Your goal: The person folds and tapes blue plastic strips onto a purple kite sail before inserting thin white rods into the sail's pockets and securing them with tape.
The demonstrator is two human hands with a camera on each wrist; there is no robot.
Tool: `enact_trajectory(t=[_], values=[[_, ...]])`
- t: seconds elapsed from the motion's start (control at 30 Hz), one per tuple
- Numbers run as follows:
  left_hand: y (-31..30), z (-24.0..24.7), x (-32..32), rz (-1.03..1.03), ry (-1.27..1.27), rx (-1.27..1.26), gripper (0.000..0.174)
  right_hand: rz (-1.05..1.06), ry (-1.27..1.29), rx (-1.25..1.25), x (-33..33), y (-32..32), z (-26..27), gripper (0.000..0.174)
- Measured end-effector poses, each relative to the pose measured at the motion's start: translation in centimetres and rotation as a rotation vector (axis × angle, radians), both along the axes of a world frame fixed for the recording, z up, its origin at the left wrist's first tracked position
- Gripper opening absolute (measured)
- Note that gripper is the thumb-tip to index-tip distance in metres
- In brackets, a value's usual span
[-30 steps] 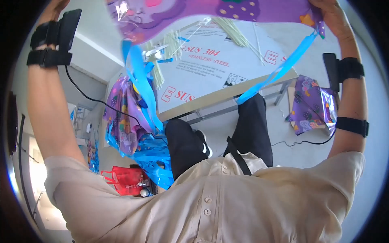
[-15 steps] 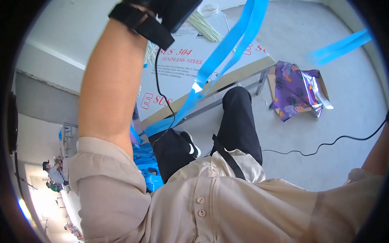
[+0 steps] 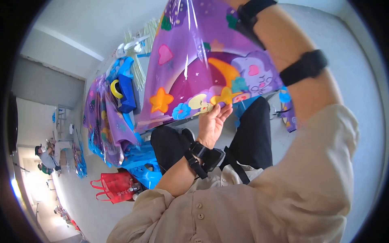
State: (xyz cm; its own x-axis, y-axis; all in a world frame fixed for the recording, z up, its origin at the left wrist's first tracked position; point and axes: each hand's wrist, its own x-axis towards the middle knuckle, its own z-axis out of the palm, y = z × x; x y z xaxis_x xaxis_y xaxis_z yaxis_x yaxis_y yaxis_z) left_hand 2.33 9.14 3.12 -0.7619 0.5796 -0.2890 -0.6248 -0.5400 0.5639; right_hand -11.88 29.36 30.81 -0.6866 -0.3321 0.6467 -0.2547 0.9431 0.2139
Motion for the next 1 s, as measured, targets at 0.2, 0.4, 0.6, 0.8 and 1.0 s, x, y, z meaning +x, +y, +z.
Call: enact_trajectory(t=[0.2,0.4,0.6,0.8,1.0], values=[[-4.2,-3.9,-4.1,0.239,-0.183,-0.182,0.018,0.165,-0.246,-0.170,-10.5,-3.3,-12.7,0.027],[-4.3,-4.4,-5.9,0.399,-0.276,-0.319,0.019,0.120,-0.575,-0.201,-14.5,-5.9,-15.7,0.058],[-4.2,-4.0,-8.5,0.503,-0.445,-0.324,0.016,0.197,-0.303,-0.406,-3.0,-10.2,-20.2,0.047],[-5.5,-5.1,-8.6,0.412,-0.296,-0.434,0.013,0.066,-0.563,-0.388,11.3,-13.5,-30.3,0.058],[-7.3,-6.3,-9.6,0.441,-0.412,-0.247,0.010,-0.019,-0.919,-1.444,14.5,-13.2,-30.7,0.058]])
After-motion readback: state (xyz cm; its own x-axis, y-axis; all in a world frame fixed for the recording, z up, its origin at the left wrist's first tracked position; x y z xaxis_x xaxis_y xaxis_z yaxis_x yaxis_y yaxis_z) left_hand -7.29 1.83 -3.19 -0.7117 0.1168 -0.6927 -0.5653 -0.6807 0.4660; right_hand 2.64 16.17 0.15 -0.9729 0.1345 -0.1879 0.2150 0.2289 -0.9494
